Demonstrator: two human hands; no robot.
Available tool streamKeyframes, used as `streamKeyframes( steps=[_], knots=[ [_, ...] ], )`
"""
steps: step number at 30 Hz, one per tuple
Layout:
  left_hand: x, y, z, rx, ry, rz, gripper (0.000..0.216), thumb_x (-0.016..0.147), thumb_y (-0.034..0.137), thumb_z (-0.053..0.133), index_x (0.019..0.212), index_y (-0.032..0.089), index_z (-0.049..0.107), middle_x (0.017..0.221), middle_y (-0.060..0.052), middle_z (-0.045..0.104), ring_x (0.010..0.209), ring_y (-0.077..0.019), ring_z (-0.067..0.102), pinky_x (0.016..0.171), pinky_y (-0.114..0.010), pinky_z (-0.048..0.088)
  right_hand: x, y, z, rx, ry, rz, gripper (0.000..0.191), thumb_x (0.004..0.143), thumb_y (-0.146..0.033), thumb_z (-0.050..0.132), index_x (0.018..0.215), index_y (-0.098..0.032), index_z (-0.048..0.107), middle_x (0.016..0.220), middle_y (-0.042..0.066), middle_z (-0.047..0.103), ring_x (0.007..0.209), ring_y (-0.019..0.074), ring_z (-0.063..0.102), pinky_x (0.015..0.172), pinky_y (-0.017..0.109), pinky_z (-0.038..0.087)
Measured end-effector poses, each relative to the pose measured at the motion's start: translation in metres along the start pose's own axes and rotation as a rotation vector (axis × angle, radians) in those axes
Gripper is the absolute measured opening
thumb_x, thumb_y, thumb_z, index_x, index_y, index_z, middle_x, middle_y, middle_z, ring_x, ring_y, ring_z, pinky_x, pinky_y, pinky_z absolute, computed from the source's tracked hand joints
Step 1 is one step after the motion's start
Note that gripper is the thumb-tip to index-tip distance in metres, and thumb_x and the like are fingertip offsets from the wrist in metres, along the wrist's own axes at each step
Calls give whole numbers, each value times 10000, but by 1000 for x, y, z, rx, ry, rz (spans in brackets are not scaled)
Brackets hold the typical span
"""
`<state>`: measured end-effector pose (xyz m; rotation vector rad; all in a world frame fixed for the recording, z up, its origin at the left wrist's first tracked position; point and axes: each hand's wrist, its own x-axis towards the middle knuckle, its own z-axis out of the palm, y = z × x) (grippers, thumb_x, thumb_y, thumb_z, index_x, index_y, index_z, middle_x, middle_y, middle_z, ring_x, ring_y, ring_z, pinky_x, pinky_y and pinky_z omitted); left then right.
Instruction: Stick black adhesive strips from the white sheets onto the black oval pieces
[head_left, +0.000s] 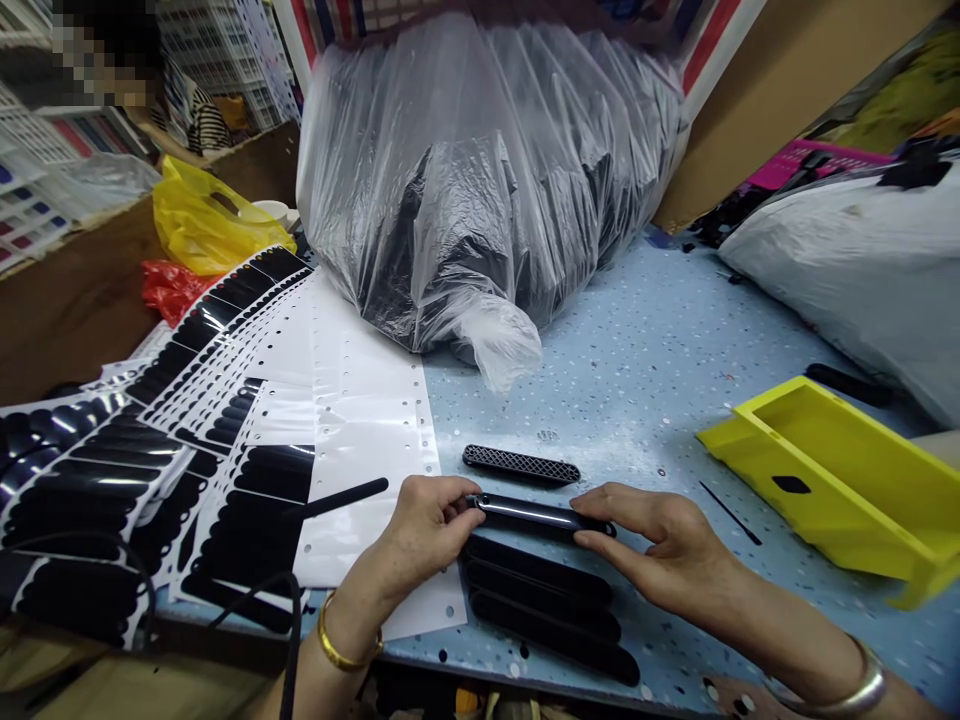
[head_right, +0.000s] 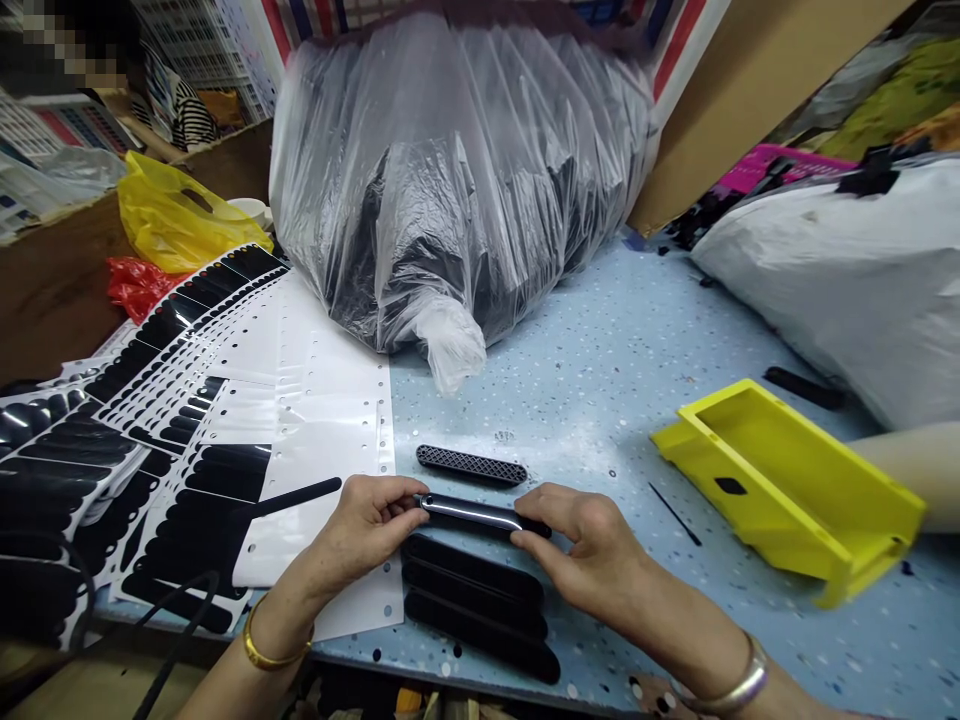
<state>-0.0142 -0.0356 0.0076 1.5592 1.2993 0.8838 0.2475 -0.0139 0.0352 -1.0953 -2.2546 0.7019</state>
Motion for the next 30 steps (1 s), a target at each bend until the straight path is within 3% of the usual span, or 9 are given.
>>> streamKeyframes(
  steps=[24,30],
  knots=[
    [0,0,0,43,3,-19,196,763,193,628,871,133,779,581,-7,626,512,-120,537,482,-210,408,-4,2,5,-46,-128,44,126,880,-174,551,832,-194,667,794,48,694,684,173,656,617,278,519],
    [0,3,-2,97,8,28,269,848,218,507,788,157,762,651,-39,703,591,-151,625,566,-234,459,-7,6,9,-62,-106,22,121,873,-151,556,808,-192,649,823,66,693,711,182,656,610,271,507]
  ],
)
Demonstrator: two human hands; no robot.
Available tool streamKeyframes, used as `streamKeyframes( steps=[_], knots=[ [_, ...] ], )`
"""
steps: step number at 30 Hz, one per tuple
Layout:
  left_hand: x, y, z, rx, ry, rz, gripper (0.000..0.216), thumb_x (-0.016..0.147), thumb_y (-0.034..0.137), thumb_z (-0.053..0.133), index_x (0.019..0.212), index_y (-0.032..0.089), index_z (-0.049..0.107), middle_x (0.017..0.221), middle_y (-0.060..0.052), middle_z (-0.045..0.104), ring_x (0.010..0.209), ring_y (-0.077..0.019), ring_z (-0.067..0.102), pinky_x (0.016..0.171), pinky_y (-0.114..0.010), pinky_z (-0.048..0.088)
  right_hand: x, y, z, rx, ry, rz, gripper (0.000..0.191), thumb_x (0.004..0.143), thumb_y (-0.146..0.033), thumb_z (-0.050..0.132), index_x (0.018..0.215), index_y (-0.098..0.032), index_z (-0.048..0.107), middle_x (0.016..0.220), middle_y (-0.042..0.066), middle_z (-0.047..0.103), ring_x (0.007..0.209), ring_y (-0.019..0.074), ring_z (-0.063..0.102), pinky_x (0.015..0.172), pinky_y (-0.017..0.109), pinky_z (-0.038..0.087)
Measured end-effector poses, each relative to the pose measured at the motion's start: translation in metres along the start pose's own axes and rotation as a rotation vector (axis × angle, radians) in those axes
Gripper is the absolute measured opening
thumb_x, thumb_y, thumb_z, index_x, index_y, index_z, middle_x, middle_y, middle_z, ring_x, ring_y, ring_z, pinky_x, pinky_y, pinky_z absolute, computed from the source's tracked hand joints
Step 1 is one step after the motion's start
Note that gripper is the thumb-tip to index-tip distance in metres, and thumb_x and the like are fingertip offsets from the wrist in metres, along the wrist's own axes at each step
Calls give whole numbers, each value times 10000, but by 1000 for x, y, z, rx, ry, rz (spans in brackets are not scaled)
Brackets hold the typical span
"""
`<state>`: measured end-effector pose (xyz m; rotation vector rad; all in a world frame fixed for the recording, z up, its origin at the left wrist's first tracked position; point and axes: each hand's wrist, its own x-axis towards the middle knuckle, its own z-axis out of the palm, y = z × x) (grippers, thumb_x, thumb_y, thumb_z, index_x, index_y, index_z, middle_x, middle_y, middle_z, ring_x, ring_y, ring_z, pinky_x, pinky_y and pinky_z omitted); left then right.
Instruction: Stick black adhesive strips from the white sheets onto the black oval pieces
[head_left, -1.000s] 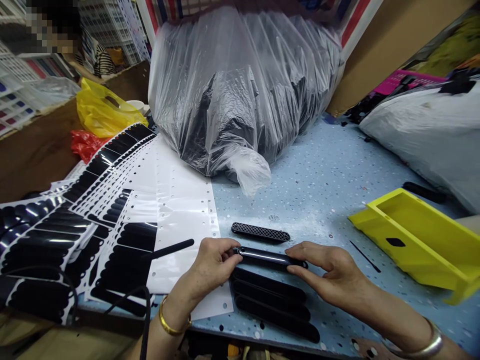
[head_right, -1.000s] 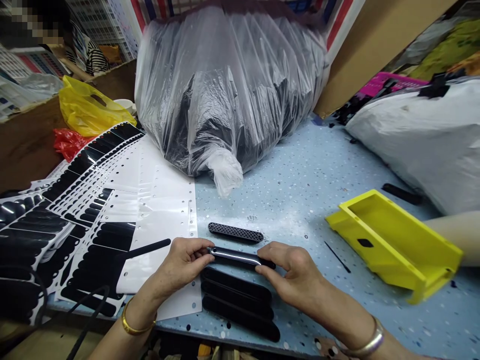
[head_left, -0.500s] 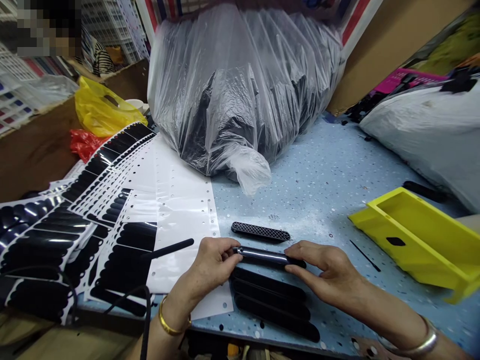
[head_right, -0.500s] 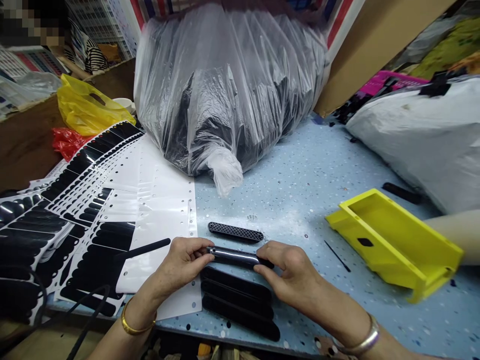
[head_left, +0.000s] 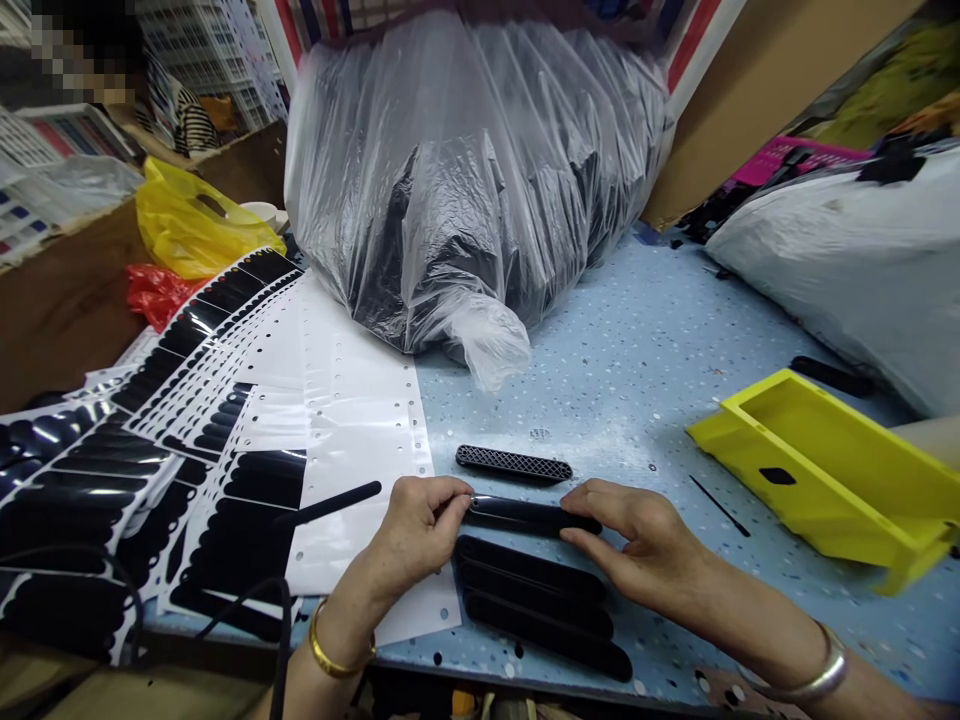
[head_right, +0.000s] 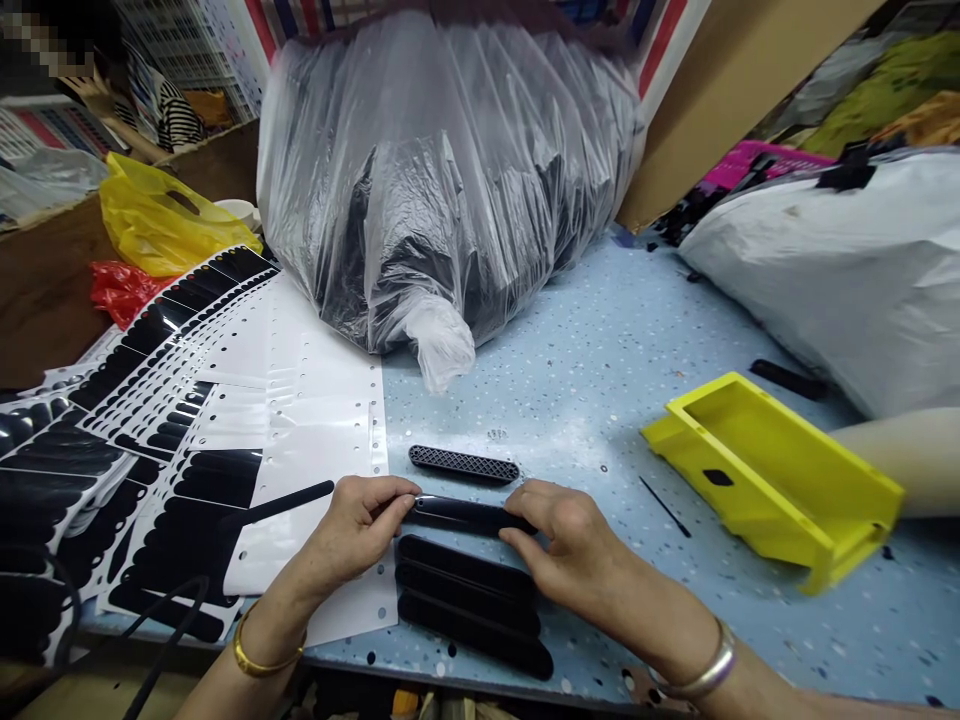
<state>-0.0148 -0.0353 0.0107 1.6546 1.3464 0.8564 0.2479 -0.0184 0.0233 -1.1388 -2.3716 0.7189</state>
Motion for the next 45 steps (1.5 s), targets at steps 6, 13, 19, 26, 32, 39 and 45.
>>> streamKeyframes(
  steps=[6,13,19,26,32,39,45],
  knots=[
    [1,1,1,19,28,-26,257,846,227,504,747,162,733,609,-17,670,555,-135,598,540,-219,431,0,-3,1,-14,2,-12,126,870,-131,549,809,-179,648,788,67,676,693,184,645,628,285,503],
    [5,4,5,44,36,-75,277,838,277,506,693,167,715,579,-8,628,559,-138,568,543,-225,410,-1,-7,0,11,-28,11,135,880,-133,548,799,-183,643,806,61,663,714,183,636,643,283,494],
    [6,1,12,51,105,-168,306,815,318,518,570,175,635,500,10,552,510,-136,546,516,-230,400,-3,-7,1,2,-58,12,142,893,-135,530,823,-179,646,824,64,657,739,189,629,676,300,495],
    [7,2,8,-68,54,-219,355,853,399,505,645,166,673,475,13,553,473,-138,556,500,-230,426,-4,-12,2,16,-18,14,164,887,-131,528,810,-176,665,800,68,661,719,199,634,649,307,502],
    [8,1,13,-78,110,-171,204,748,330,647,647,180,742,572,-13,675,548,-152,600,507,-223,464,-7,-10,1,56,13,-7,131,898,-155,569,900,-178,697,826,62,691,732,187,654,675,303,537],
    [8,-2,13,-107,116,-189,196,736,327,667,651,176,760,611,-32,715,560,-158,631,482,-212,498,-16,-2,10,149,120,10,180,941,-261,582,1027,-202,729,898,63,736,802,177,693,737,299,584],
    [8,-1,12,-95,109,-159,196,741,327,668,656,177,762,606,-30,714,556,-158,642,475,-207,505,-20,4,20,194,202,40,193,935,-304,609,1023,-201,747,915,65,743,818,176,711,733,298,606]
  ],
)
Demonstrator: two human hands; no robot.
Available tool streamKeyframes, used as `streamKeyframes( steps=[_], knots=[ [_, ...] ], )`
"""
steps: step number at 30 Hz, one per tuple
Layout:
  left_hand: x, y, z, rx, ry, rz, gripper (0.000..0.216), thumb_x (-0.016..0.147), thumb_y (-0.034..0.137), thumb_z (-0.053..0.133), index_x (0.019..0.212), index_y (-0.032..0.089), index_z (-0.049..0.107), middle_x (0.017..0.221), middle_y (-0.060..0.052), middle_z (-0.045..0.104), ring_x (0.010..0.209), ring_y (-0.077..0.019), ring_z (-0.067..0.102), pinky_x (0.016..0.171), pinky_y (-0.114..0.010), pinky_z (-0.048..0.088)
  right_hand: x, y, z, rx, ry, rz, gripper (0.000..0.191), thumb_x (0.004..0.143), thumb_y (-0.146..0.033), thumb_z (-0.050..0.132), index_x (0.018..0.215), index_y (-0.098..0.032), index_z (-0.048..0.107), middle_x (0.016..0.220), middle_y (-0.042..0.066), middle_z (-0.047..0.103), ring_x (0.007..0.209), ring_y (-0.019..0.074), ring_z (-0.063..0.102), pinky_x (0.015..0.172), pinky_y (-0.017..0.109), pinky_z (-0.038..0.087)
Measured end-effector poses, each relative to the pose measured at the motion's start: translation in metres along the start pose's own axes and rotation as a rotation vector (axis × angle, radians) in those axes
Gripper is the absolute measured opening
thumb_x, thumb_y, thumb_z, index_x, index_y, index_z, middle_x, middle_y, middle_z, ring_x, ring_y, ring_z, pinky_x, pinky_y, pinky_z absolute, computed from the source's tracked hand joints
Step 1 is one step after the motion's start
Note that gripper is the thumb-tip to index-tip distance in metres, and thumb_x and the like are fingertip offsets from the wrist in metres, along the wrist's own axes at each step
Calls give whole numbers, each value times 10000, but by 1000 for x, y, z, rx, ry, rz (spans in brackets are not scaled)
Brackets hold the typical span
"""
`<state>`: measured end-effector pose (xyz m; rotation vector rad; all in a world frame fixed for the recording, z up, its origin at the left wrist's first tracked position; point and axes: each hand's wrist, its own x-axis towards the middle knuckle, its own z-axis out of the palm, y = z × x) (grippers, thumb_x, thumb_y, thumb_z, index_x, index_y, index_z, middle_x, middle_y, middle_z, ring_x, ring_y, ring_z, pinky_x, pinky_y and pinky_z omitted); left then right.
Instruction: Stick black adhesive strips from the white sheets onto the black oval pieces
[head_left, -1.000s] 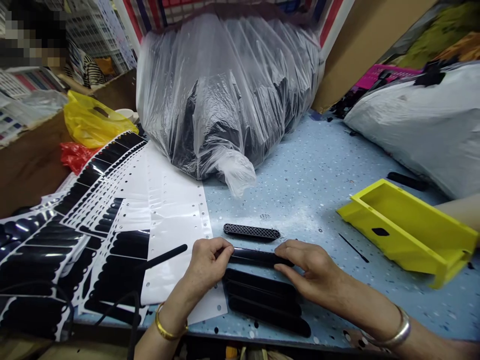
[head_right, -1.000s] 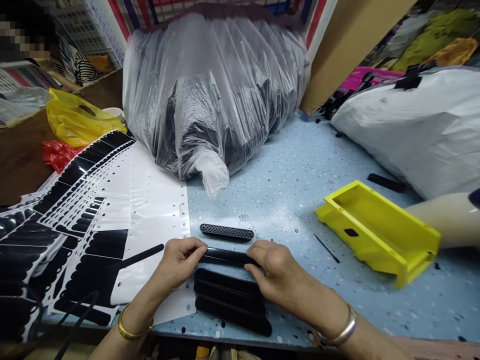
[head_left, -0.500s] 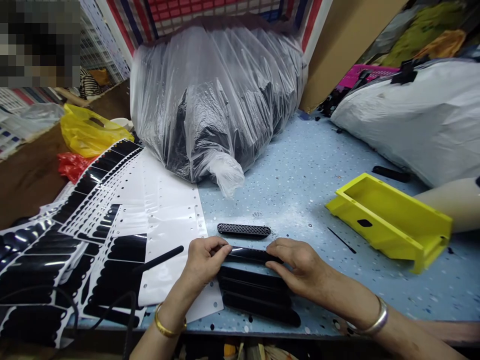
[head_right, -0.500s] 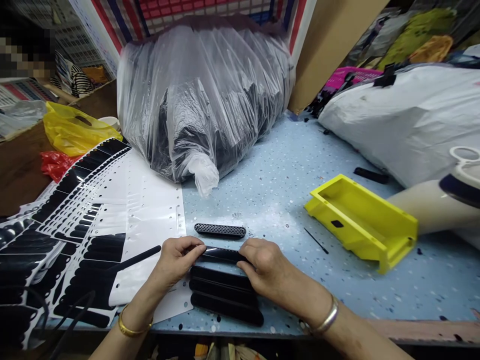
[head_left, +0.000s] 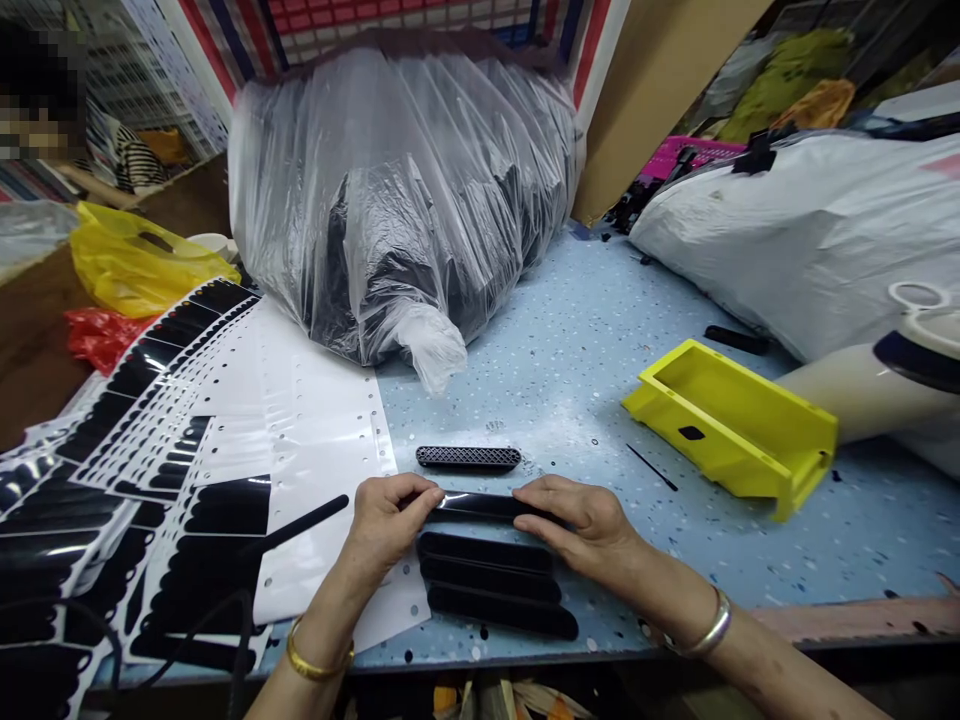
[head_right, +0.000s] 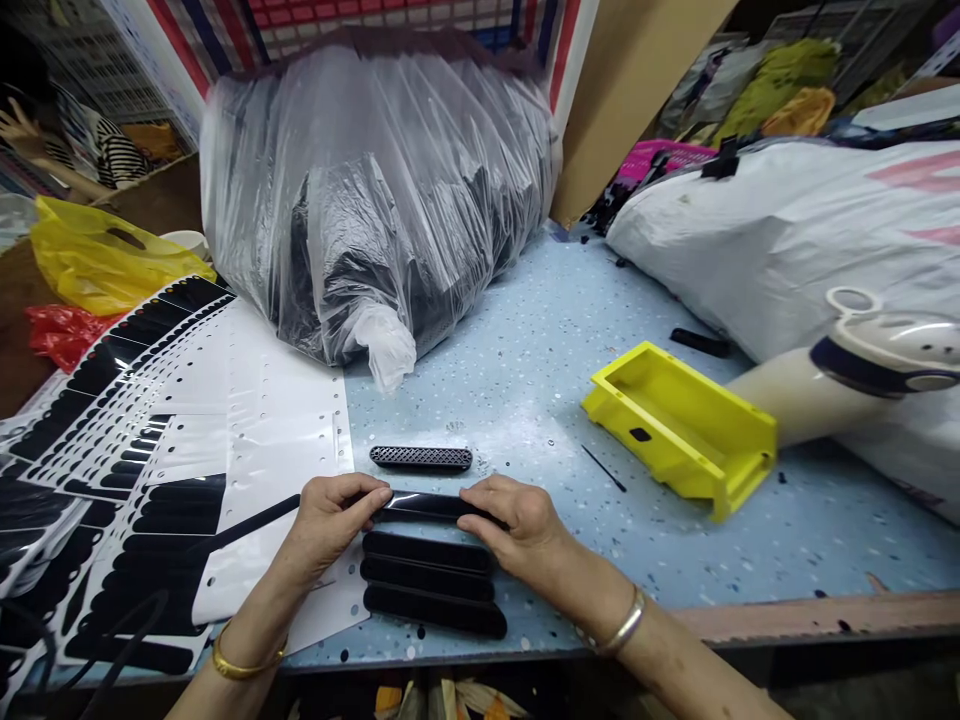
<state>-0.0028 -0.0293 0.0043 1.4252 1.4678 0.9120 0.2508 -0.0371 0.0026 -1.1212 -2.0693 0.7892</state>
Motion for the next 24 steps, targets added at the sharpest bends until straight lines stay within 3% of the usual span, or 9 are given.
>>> streamKeyframes(
  steps=[16,24],
  knots=[
    [1,-4,-1,5,-12,3,221,731,363,679,654,175,765,597,-33,705,533,-152,605,473,-215,500,1,1,-4,54,-37,29,190,916,-282,620,1031,-206,750,902,61,748,804,168,701,731,308,592],
    [0,-1,-3,37,-39,42,214,754,354,673,667,179,762,604,-32,713,549,-163,627,492,-222,497,10,5,-6,205,-50,196,129,799,-297,739,884,-221,799,799,41,761,693,155,700,645,266,574]
  ],
)
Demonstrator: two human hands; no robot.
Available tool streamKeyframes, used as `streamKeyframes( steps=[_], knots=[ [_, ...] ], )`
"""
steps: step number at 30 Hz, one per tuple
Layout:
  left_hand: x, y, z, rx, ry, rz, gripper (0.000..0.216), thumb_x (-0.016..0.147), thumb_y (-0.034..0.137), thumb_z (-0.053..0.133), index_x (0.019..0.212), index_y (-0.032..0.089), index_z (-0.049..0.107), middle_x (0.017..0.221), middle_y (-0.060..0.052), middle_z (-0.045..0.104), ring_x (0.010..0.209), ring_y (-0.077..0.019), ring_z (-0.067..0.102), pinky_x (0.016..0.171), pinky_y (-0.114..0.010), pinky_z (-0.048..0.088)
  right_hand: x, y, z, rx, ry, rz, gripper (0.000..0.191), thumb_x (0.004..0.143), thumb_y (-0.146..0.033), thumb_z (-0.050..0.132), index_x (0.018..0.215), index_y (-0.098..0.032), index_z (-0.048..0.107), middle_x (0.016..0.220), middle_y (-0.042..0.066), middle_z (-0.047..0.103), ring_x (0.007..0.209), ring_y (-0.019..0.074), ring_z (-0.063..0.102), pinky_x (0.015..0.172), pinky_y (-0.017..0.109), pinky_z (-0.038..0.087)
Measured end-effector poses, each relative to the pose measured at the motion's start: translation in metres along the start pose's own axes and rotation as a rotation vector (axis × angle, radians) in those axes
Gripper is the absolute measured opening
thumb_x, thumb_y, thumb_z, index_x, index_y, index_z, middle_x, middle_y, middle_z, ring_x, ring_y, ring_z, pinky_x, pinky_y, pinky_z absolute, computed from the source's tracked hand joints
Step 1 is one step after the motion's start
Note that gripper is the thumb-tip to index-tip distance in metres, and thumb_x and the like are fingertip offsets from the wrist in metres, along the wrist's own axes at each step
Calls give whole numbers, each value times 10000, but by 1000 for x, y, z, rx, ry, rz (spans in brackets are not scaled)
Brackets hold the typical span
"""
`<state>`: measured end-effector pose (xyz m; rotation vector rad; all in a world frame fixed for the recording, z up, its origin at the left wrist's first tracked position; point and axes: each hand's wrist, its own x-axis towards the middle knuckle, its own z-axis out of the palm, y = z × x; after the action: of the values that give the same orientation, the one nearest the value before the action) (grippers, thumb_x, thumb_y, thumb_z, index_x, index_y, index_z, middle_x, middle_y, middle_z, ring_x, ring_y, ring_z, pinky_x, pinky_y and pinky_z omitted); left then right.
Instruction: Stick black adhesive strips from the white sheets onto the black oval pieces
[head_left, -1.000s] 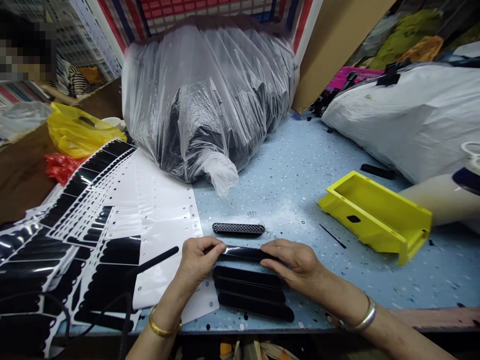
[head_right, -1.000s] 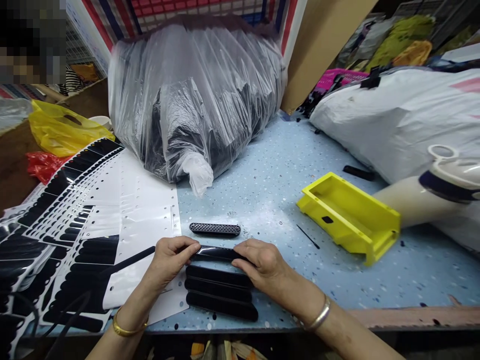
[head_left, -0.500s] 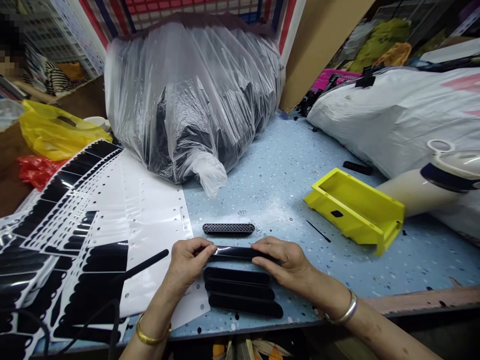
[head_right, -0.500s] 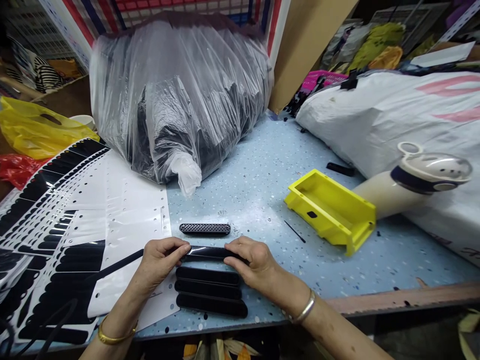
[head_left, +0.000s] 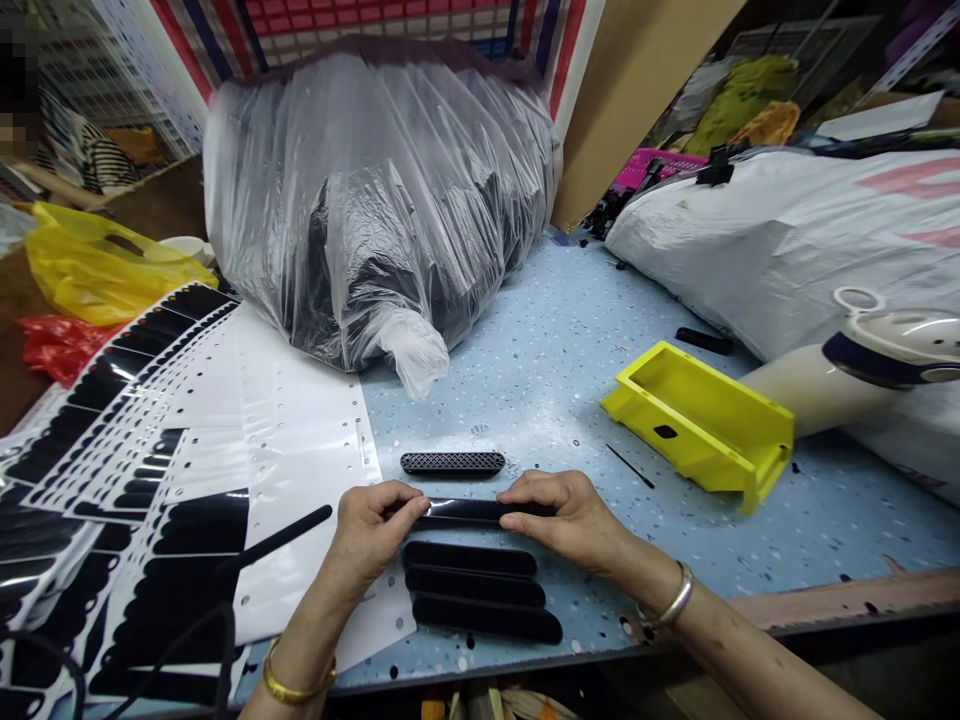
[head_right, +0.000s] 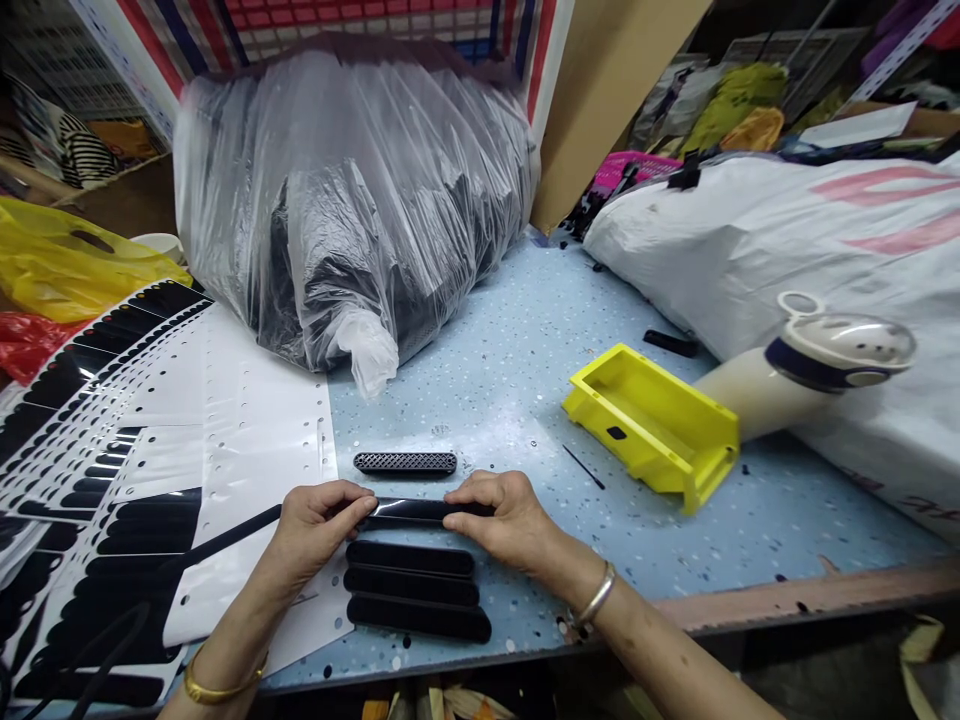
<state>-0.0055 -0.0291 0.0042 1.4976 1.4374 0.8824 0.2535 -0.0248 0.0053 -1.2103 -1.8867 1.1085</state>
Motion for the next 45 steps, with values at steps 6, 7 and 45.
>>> streamKeyframes(
  steps=[6,7,45],
  knots=[
    [0,1,-2,19,-11,34,200,760,336,671,658,187,758,603,-29,722,562,-169,650,525,-232,503,0,2,4,109,59,69,125,761,-315,751,833,-229,807,764,36,753,672,160,682,595,264,551],
    [0,0,-2,19,-8,33,199,757,336,672,657,188,760,606,-31,724,569,-172,655,530,-233,506,0,1,4,126,69,81,121,750,-310,755,820,-228,809,751,34,749,664,160,677,591,264,546],
    [-5,4,2,468,-2,471,172,747,225,743,909,168,738,786,-58,741,718,-220,698,637,-308,559,14,-12,35,-390,188,-36,246,729,-391,797,663,-187,676,677,16,663,628,162,613,586,260,449]
  ],
)
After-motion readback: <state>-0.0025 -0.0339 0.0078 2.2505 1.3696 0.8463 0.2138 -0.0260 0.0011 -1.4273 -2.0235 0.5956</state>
